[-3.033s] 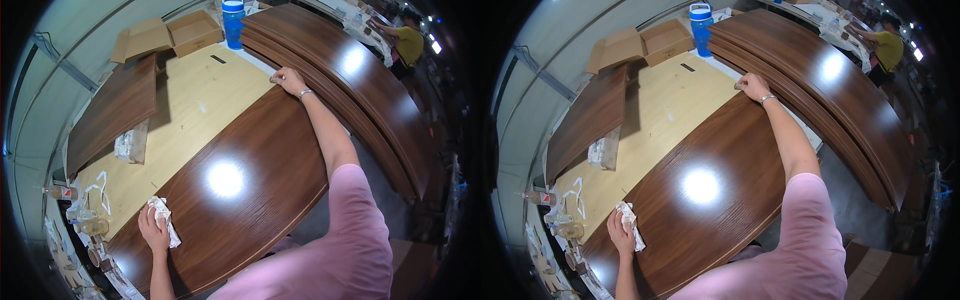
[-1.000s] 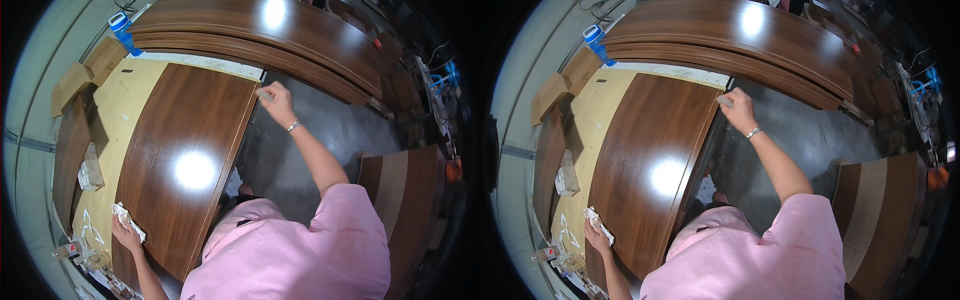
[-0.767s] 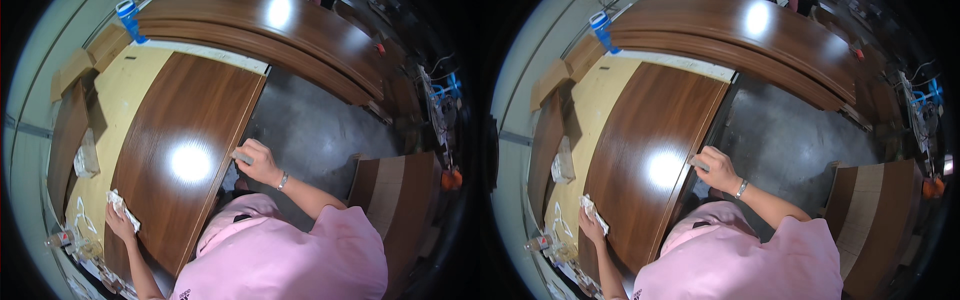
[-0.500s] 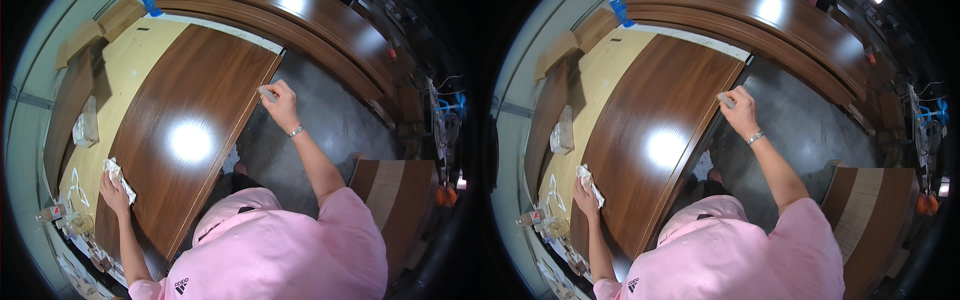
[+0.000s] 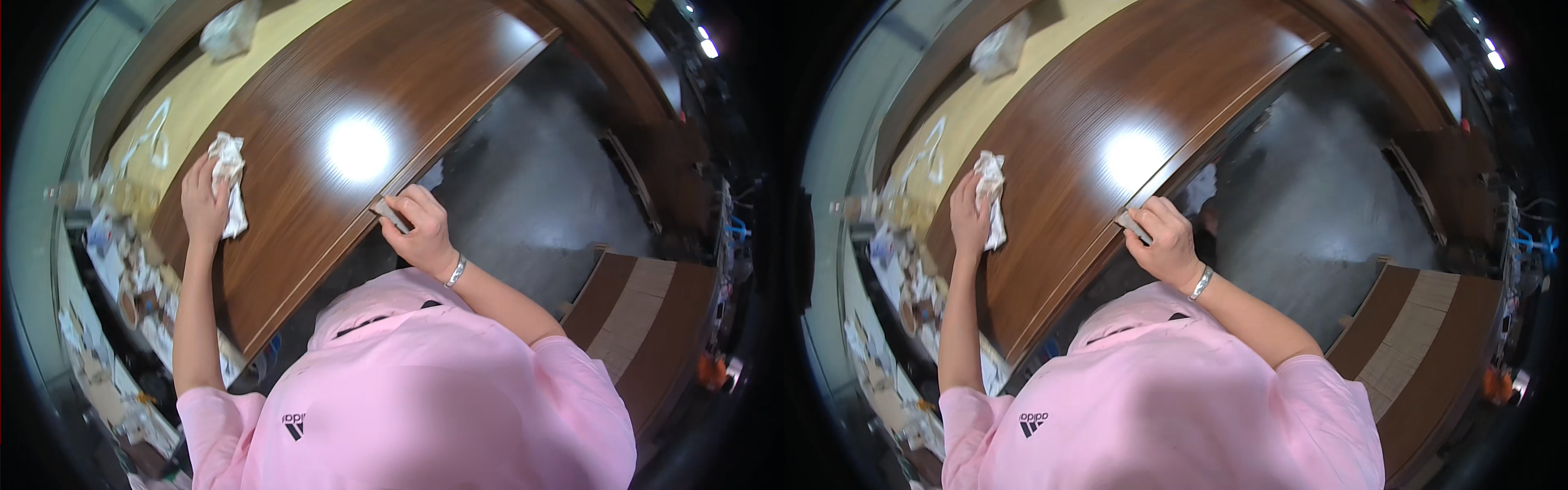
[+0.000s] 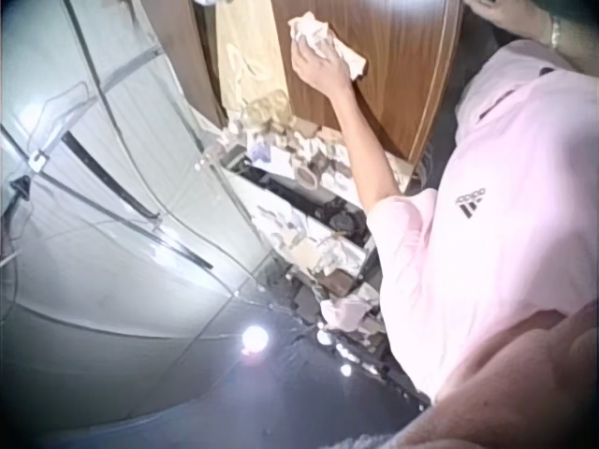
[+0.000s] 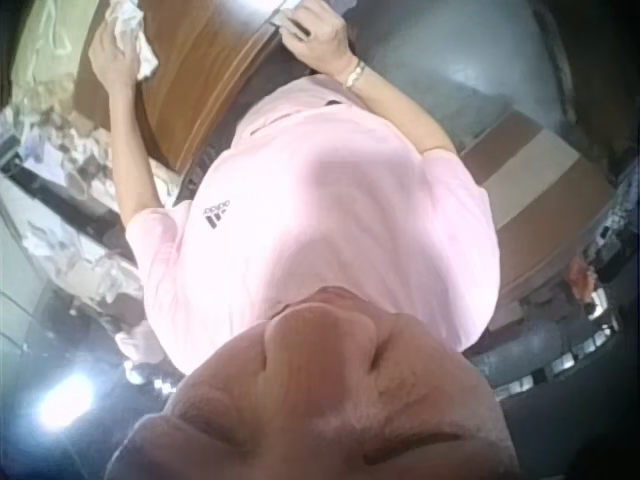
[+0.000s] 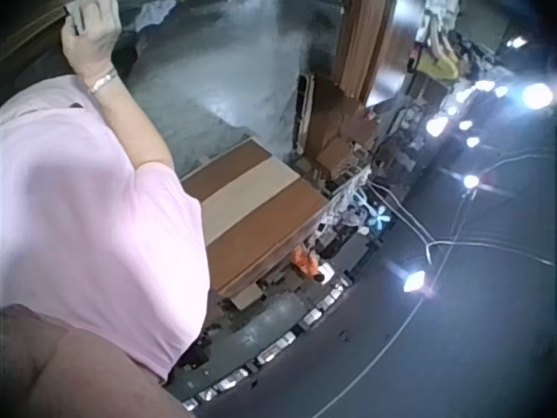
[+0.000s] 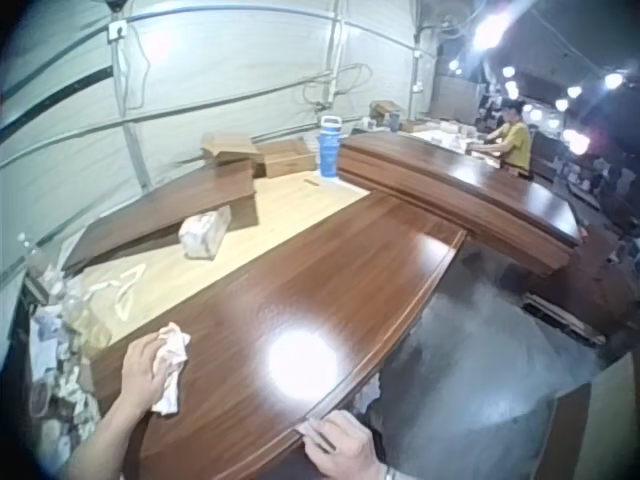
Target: The person sands the edges of a wooden panel and wipes the surface with a cloth. The person uses a sanding block on multiple sides and edges of the panel, alternates between sanding and wiping the wood with a white cloth, and occasionally applies a liquid from a container to the cloth or panel.
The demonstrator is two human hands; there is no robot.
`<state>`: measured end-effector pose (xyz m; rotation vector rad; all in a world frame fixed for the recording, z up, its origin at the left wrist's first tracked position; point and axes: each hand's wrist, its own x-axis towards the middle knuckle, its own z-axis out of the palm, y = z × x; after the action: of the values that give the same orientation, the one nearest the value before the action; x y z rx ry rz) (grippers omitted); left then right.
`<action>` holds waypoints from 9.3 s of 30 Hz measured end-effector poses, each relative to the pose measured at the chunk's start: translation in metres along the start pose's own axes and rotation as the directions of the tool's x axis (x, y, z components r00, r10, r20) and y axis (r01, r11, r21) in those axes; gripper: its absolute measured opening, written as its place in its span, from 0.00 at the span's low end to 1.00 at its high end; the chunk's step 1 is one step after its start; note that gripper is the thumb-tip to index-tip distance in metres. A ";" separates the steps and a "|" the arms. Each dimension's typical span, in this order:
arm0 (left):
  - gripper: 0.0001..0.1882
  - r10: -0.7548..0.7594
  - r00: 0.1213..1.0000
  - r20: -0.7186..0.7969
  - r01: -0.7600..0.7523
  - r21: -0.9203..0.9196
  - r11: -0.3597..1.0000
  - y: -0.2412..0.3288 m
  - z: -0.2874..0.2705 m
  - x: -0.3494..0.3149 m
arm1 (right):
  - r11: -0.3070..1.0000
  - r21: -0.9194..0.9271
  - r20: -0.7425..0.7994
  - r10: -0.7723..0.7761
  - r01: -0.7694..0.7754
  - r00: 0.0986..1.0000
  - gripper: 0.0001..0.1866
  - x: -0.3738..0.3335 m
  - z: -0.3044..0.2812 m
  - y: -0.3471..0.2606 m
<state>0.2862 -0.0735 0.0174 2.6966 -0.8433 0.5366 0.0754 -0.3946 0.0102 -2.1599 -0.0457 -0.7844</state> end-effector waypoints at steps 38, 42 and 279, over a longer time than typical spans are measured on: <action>0.15 -0.571 0.642 -0.512 0.672 0.015 0.741 -0.170 -0.164 -0.284 | -0.135 0.142 0.985 -0.083 -0.981 0.154 0.15 -0.020 0.199 -0.220; 0.12 -0.741 0.638 -0.211 0.752 -0.037 0.658 -0.198 -0.166 -0.286 | -0.119 0.122 0.989 -0.067 -0.985 0.131 0.12 -0.023 0.202 -0.225; 0.25 -0.112 0.989 0.092 0.106 0.072 0.992 0.058 0.025 0.048 | 0.898 -0.044 -0.374 0.391 -0.437 0.841 0.11 0.025 -0.068 0.040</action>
<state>0.2951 -0.1523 0.0231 2.8300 -0.7079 0.4211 0.0720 -0.4750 0.0286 -2.0026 0.6602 -0.9218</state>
